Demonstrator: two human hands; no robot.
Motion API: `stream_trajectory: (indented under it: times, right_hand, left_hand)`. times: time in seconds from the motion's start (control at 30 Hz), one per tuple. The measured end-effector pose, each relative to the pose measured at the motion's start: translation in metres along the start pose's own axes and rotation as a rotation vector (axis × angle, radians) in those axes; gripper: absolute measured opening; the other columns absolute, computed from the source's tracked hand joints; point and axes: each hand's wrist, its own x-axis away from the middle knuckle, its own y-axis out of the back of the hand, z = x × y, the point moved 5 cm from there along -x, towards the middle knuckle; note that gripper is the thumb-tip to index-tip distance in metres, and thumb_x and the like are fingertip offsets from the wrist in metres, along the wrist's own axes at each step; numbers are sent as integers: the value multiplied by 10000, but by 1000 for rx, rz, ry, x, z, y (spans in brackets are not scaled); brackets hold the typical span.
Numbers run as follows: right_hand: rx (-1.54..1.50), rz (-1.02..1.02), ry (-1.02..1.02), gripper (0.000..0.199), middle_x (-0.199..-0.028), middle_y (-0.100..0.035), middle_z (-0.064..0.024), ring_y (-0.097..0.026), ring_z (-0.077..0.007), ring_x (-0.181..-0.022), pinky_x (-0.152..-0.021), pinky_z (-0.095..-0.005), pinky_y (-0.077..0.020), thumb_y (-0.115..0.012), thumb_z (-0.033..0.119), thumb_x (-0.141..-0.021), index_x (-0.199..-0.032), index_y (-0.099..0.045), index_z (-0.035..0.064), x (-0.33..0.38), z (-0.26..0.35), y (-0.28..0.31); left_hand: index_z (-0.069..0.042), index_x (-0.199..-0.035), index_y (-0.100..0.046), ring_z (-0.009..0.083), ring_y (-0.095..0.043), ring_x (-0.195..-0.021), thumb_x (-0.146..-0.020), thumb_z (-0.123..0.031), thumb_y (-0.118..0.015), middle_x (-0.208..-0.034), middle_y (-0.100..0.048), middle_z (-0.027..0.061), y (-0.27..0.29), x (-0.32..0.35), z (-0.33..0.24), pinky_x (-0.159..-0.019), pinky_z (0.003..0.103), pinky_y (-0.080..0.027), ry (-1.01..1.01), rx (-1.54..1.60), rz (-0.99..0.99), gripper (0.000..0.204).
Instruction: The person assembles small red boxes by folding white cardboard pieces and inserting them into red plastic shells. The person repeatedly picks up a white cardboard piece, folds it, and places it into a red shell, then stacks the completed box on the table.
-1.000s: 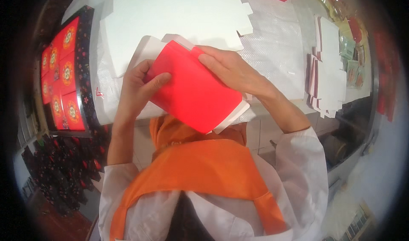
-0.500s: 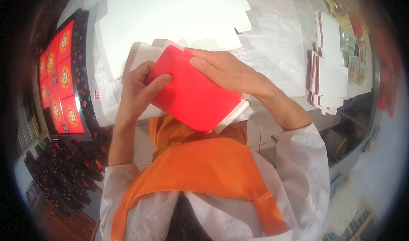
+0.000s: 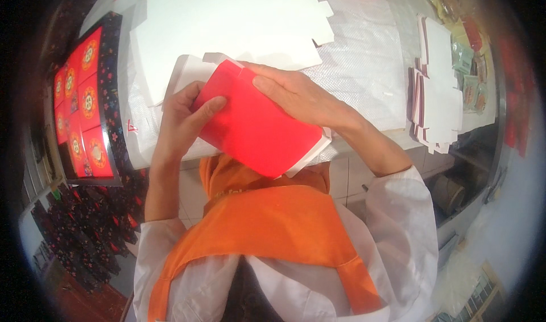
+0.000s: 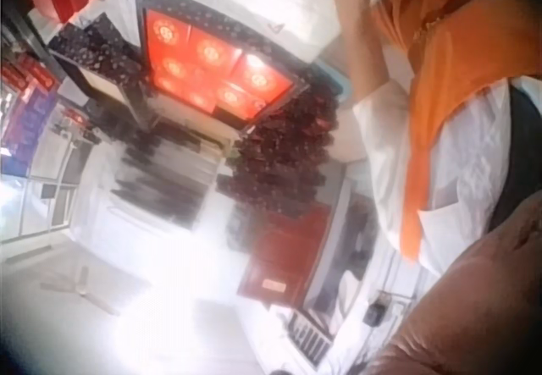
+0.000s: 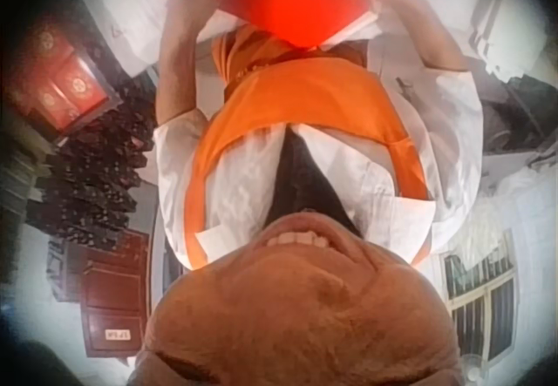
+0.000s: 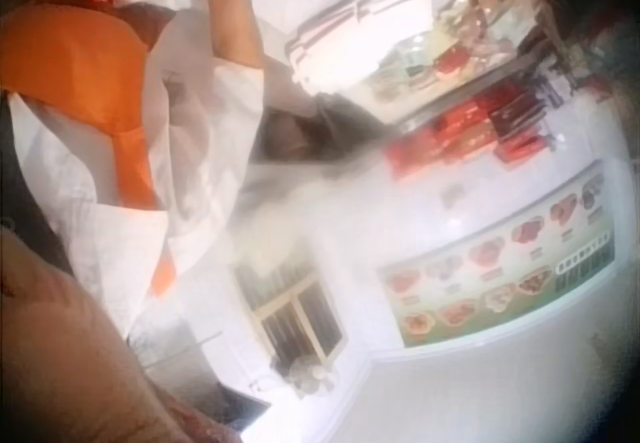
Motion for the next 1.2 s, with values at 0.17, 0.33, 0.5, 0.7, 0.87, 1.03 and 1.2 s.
stream_trajectory:
  times: [0.17,0.33,0.5,0.7,0.87,1.03,1.2]
  right_hand:
    - [-22,15,15,426,-1215,-489,-125,-457,-186,-1114,-954,-289,-343,-350,248,-932,-1280,-394,8,-1,-5,-1]
    - [-16,-13,6,429,-1214,-491,-125,-457,-187,-1115,-955,-293,-344,-350,260,-933,-1278,-399,9,-1,-1,2]
    - [23,5,-14,438,-1183,-520,-128,-491,-198,-1082,-924,-296,-373,-358,289,-928,-1279,-406,32,-1,-9,1]
    - [70,25,-1,435,-1182,-521,-125,-488,-192,-1086,-934,-292,-368,-354,280,-932,-1279,-404,23,-2,-7,3]
    - [27,35,-6,437,-1186,-520,-127,-493,-193,-1082,-930,-291,-370,-353,279,-931,-1280,-402,20,-2,-8,3]
    - [77,47,-38,440,-1176,-530,-128,-498,-194,-1074,-924,-294,-372,-346,283,-930,-1286,-397,30,-1,-3,0]
    - [253,-8,83,459,-1061,-571,-204,-569,-318,-951,-849,-354,-431,-295,313,-927,-1317,-346,77,4,5,-4]
  left_hand:
    - [11,-856,-592,61,-478,-621,-796,-157,-628,-694,-547,5,2,2,1,-568,195,-405,-4,40,-4,181]
    - [11,-863,-594,69,-487,-622,-796,-168,-626,-699,-553,10,4,3,3,-573,199,-410,7,10,-11,194]
    - [8,-870,-596,67,-498,-631,-799,-162,-622,-711,-565,11,4,3,4,-582,196,-417,21,49,-26,185]
    - [0,-872,-599,67,-502,-636,-803,-161,-618,-714,-569,14,4,3,3,-585,196,-419,26,49,6,177]
    - [2,-862,-592,67,-493,-630,-804,-158,-618,-706,-561,14,4,3,1,-582,197,-415,-3,-24,10,172]
    - [6,-847,-586,68,-491,-624,-805,-152,-613,-694,-556,17,2,2,1,-573,197,-411,-26,4,-4,166]
    - [9,-836,-583,68,-493,-618,-804,-145,-610,-689,-561,21,0,2,1,-560,198,-409,-35,32,-28,160]
